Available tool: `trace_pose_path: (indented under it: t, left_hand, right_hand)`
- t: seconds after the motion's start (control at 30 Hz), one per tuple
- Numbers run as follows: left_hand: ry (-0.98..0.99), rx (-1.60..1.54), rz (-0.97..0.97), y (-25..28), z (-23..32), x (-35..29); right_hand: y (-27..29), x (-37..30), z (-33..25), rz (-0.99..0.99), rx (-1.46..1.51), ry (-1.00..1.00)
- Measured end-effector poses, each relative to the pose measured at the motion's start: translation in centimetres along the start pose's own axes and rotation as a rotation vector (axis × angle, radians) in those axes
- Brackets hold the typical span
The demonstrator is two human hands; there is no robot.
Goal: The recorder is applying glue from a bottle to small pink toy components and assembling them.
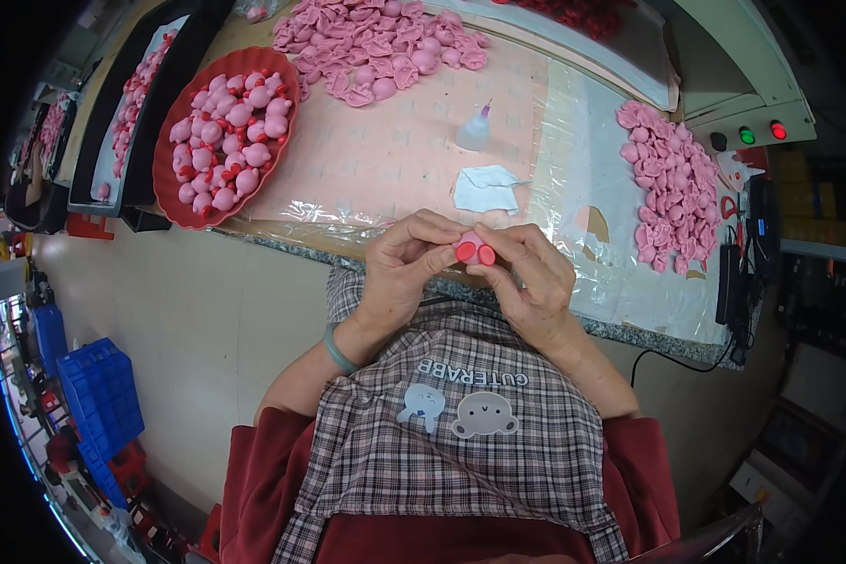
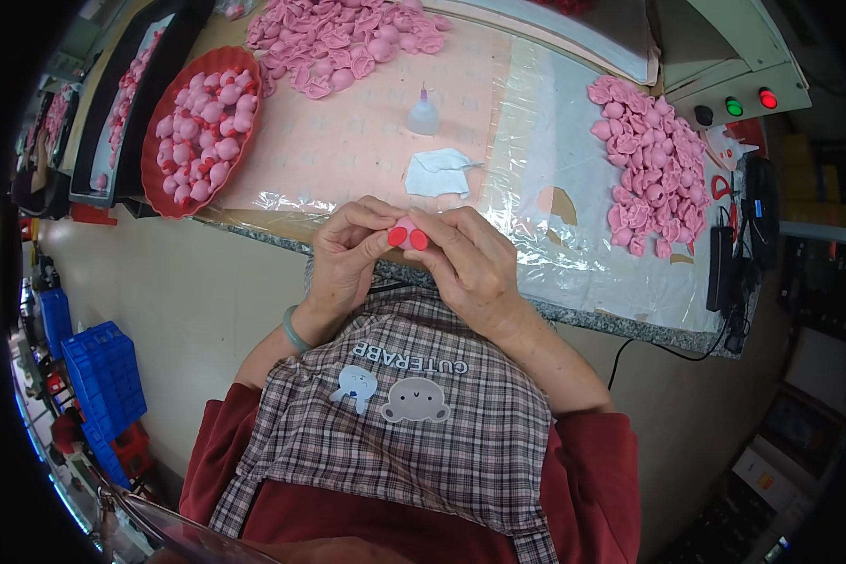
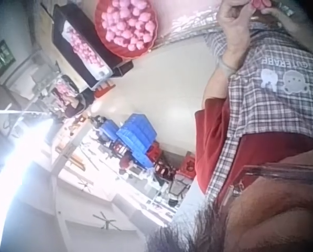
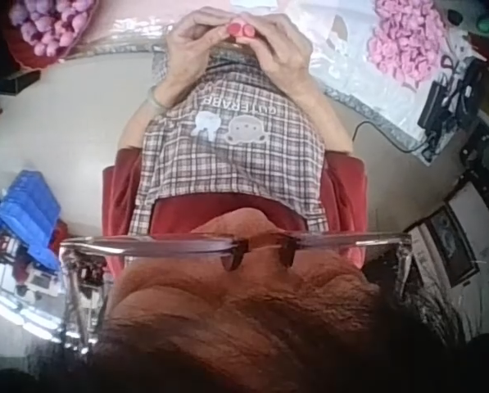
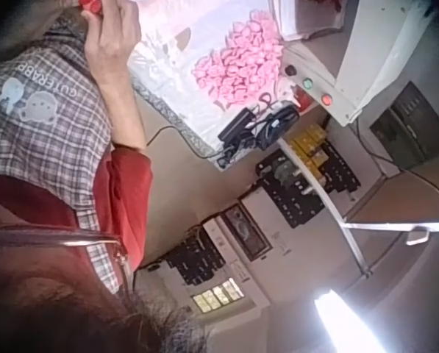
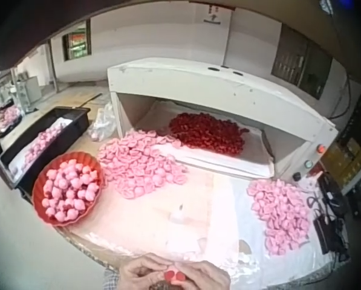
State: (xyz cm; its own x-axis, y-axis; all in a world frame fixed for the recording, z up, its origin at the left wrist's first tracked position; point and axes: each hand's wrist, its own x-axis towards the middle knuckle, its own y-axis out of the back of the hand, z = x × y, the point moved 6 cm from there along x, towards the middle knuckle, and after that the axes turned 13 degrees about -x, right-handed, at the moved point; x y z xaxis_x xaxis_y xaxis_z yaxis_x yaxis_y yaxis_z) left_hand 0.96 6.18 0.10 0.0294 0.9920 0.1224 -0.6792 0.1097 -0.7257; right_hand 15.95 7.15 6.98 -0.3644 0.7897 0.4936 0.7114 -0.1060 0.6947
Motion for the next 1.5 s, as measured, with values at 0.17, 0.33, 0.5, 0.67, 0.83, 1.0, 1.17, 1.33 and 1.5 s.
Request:
trace_pose_path:
  t: [0.17, 0.33, 0.5, 0.67, 0.83, 1.0, 1.17, 1.33, 1.5]
  left_hand:
    - [0.025, -0.024, 0.012, 0.0, -0.1, 0.0]
    - [0.042, -0.03, 0.009, 0.2, -0.3, 0.0]
    - [0.039, -0.031, -0.003, 0.2, -0.5, 0.1]
    - [0.049, -0.026, 0.007, 0.2, -0.6, 0.1]
    - [0.039, -0.061, 0.035, 0.3, -0.6, 0.1]
    - [0.033, -0.045, 0.031, 0.4, -0.6, 0.1]
    - [0.047, 0.041, 0.012, -0.3, -0.4, 0.1]
    - [0.106, 0.093, -0.005, -0.6, -0.5, -0.1]
    - [0.052, 0.192, -0.007, -0.7, 0.5, 0.2]
  right_hand:
    - [-0.2, 0.2, 0.2, -0.01, 0.005, -0.01]
    - [-0.3, 0.2, 0.3, -0.012, 0.019, -0.019]
    - [-0.4, 0.0, 0.6, -0.025, 0.025, -0.029]
    - [-0.5, -0.1, 0.7, -0.02, 0.026, -0.031]
    - [-0.6, 0.0, 0.7, -0.024, 0.02, -0.032]
    - [-0.6, 0.0, 0.7, -0.019, 0.031, -0.03]
    - [-0.4, 0.6, 1.0, -0.073, -0.012, -0.01]
    - [0.2, 1.3, 0.1, -0.073, -0.08, 0.117]
    - [0.4, 1.8, 1.1, -0.149, 0.165, -0.12]
